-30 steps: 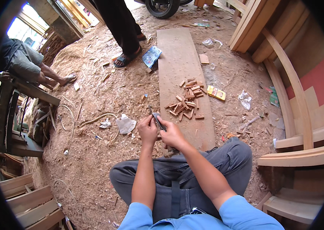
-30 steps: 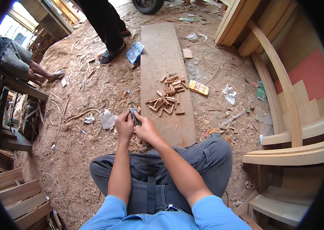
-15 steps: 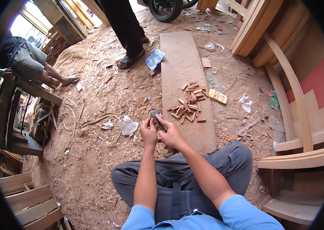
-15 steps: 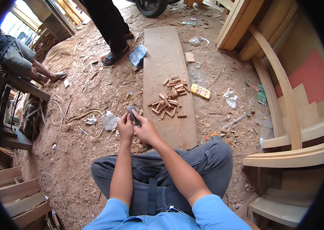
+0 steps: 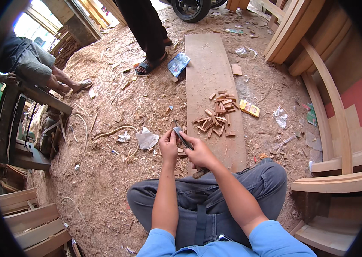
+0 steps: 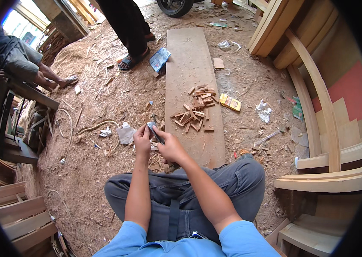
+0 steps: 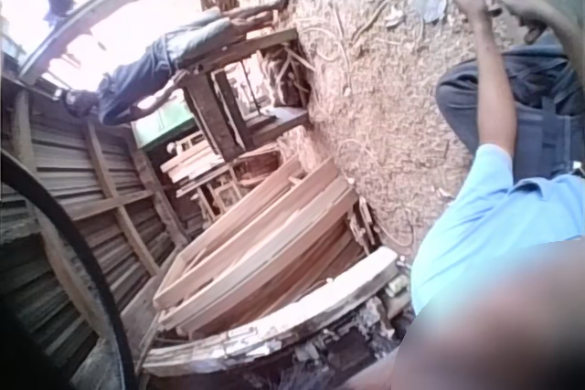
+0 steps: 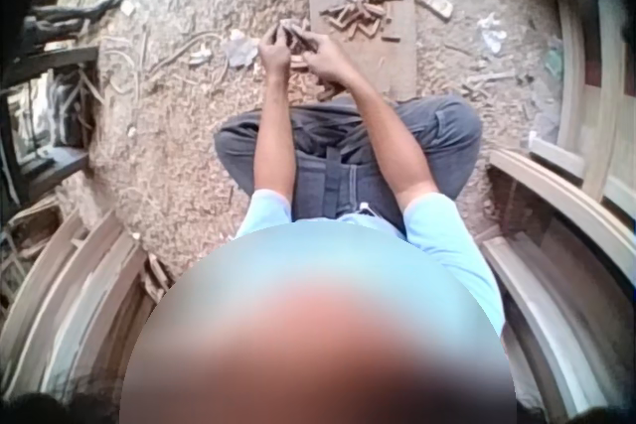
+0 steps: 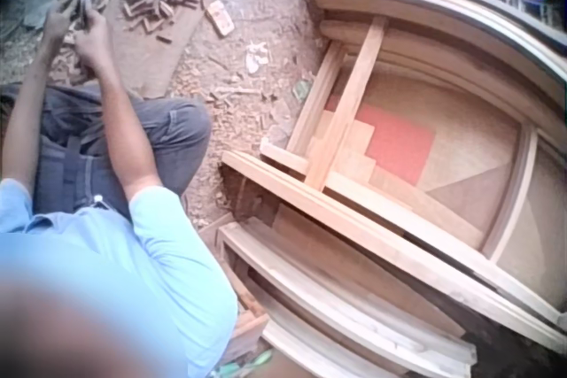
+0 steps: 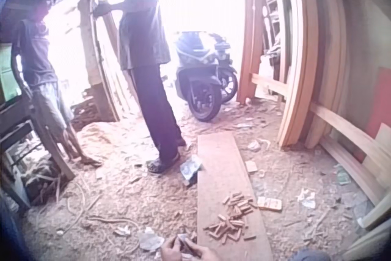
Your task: The person sits on the floor in a woodworking shop and uses a knife to shape small wooden blocks. They repeatedly pick up blocks, carve them, and place them on a board.
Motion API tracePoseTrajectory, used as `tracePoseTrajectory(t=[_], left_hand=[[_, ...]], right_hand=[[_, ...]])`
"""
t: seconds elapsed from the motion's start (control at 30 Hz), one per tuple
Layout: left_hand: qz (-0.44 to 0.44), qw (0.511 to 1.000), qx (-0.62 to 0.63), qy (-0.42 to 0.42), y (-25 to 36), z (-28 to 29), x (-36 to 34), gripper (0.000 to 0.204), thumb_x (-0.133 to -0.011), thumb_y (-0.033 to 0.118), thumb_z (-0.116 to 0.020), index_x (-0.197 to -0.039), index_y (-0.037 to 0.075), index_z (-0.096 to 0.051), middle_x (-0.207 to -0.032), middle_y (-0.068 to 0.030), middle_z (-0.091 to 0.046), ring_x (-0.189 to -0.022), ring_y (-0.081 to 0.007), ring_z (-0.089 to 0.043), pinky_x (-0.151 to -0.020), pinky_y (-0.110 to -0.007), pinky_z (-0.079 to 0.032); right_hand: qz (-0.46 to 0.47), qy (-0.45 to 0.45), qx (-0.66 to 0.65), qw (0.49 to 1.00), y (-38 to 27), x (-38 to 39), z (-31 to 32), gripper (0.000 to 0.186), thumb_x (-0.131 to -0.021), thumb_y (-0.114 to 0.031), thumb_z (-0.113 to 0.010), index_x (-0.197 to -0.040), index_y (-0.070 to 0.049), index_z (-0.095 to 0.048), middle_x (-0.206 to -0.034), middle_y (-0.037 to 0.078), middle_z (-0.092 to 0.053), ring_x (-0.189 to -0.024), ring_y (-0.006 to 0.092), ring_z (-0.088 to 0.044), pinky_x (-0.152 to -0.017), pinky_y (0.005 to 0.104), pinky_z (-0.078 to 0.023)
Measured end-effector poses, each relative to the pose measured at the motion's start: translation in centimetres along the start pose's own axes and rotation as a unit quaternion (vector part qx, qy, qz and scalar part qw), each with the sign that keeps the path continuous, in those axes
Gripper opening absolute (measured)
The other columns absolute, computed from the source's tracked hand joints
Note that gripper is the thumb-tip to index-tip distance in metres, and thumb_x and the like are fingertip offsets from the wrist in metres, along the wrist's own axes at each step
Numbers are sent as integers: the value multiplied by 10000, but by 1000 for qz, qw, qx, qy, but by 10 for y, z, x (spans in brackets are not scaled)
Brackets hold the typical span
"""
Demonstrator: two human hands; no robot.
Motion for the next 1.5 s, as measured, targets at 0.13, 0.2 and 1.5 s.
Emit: tracePoseTrajectory(t=[0.13, 0.2, 1.5], left_hand=[[2, 992, -72, -108, -1, -22, 19, 162, -983, 138, -622, -981, -2, -705, -766, 22, -626, -690, -56, -558, -656, -218, -467], [64, 988, -33, -139, -8, -31, 30, 168, -990, 155, -615, -977, 6, -692, -769, 21, -630, -704, -61, -571, -666, -217, -477], [112, 963, 167, -182, -16, -27, 10, 198, -1048, 184, -496, -1059, 49, -640, -870, 10, -637, -739, -71, -574, -719, -247, -493]], right_hand=[[130, 193, -28, 972, -21, -7, 45, 702, -871, 59, -435, -1538, -140, -346, -936, 146, -660, -430, 107, -524, -383, 287, -477], [77, 294, -109, 946, -21, -5, 81, 711, -874, 72, -448, -1549, -92, -296, -844, 122, -654, -424, 112, -513, -379, 278, -482], [20, 6, 43, 999, -11, 47, 30, 689, -869, -1, -475, -1522, -207, -398, -696, 86, -612, -426, 142, -561, -415, 319, -495]])
Point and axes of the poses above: each hand's wrist, its own x-axis away from the middle knuckle, its own z-axis out of the back of the hand, y = z × x, the point moved 5 cm from there along -x, towards the middle knuckle
